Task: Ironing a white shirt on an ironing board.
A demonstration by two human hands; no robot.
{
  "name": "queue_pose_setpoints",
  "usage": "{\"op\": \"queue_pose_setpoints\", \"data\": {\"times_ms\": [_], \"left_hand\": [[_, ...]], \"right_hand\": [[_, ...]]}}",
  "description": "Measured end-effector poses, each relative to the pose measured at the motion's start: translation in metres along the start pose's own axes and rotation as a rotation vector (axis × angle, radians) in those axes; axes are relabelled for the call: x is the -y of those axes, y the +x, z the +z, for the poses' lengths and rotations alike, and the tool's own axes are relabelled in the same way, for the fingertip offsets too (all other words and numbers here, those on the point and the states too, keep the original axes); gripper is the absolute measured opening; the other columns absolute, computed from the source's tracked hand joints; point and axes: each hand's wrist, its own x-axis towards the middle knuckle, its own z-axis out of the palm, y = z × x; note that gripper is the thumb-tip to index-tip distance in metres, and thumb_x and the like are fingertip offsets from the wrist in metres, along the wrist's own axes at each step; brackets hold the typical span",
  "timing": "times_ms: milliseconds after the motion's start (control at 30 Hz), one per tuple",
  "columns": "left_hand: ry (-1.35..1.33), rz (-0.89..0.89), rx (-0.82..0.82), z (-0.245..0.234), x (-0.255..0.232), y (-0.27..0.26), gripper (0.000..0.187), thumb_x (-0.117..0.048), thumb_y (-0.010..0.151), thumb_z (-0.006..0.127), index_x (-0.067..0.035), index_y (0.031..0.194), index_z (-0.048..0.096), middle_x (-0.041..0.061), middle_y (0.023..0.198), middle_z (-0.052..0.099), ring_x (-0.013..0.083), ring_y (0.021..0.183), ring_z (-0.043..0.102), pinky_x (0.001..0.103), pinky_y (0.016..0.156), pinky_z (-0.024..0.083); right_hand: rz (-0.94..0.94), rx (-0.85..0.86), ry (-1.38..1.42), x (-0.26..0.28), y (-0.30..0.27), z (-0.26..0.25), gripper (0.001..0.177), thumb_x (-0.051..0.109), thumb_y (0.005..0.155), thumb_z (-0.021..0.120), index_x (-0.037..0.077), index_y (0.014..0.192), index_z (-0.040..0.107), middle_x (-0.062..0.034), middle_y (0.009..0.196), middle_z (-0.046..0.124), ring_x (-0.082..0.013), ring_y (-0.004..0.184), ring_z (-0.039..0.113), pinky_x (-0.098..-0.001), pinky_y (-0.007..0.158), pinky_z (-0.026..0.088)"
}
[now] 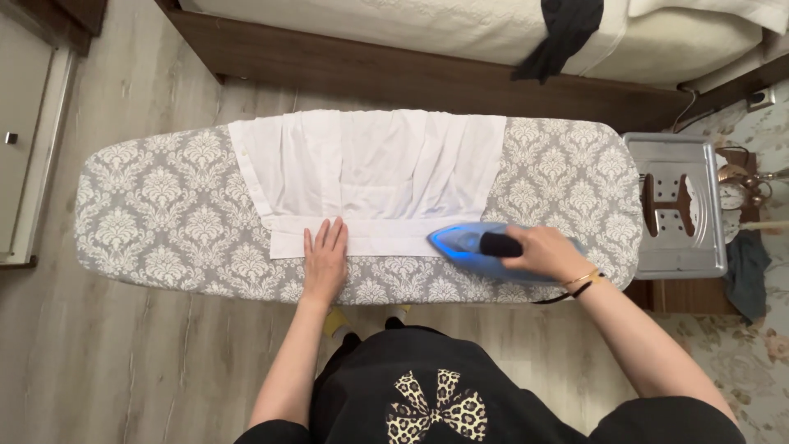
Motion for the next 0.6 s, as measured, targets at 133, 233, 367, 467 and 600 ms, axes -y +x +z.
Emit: {"op": "queue_pose_setpoints", "data": {"times_ms": [133, 233, 367, 467, 600], "left_hand": [[0.007, -0.014, 0.020, -0.003, -0.002, 0.000, 0.053, -0.005, 0.091, 0.059, -0.001, 0.144, 0.052, 0.011, 0.156, 0.047, 0.0318, 0.146, 0.039, 0.062, 0.124, 0.019], [-0.028, -0.026, 0.016, -0.006, 0.002, 0.000, 0.051, -0.009, 0.094, 0.060, -0.003, 0.144, 0.053, 0.009, 0.157, 0.045, 0.0313, 0.147, 0.040, 0.059, 0.125, 0.021], [-0.115, -0.060, -0.079, -0.016, 0.021, -0.008, 0.052, -0.015, 0.094, 0.062, -0.002, 0.144, 0.051, 0.019, 0.162, 0.034, 0.0359, 0.147, 0.036, 0.056, 0.122, 0.024], [-0.078, -0.143, -0.171, -0.033, 0.044, -0.024, 0.052, -0.014, 0.095, 0.062, -0.003, 0.145, 0.052, 0.021, 0.163, 0.033, 0.0373, 0.148, 0.035, 0.056, 0.122, 0.025], [-0.048, -0.251, -0.240, -0.051, 0.076, -0.048, 0.049, -0.008, 0.096, 0.059, -0.005, 0.144, 0.053, 0.019, 0.162, 0.036, 0.0378, 0.149, 0.036, 0.055, 0.123, 0.027]], "right_hand": [[0.118, -0.009, -0.052, -0.005, 0.005, -0.014, 0.042, 0.045, 0.072, 0.078, 0.014, 0.099, 0.069, -0.0199, 0.072, 0.071, -0.0389, 0.069, 0.072, -0.0482, 0.066, 0.058], [0.061, -0.052, 0.040, 0.003, 0.019, -0.010, 0.040, 0.042, 0.072, 0.078, 0.013, 0.098, 0.072, -0.0206, 0.074, 0.071, -0.0409, 0.072, 0.070, -0.0492, 0.066, 0.056], [-0.038, -0.012, 0.055, 0.046, 0.040, 0.003, 0.042, 0.046, 0.074, 0.078, 0.010, 0.093, 0.069, -0.0197, 0.073, 0.071, -0.0405, 0.072, 0.069, -0.0497, 0.067, 0.055], [-0.093, -0.001, 0.043, 0.103, 0.059, 0.007, 0.043, 0.048, 0.076, 0.076, 0.010, 0.095, 0.069, -0.0207, 0.073, 0.070, -0.0408, 0.073, 0.069, -0.0498, 0.067, 0.055], [-0.159, 0.058, 0.036, 0.185, 0.089, 0.008, 0.046, 0.050, 0.079, 0.073, 0.010, 0.102, 0.068, -0.0200, 0.072, 0.071, -0.0394, 0.071, 0.071, -0.0490, 0.066, 0.056]]}}
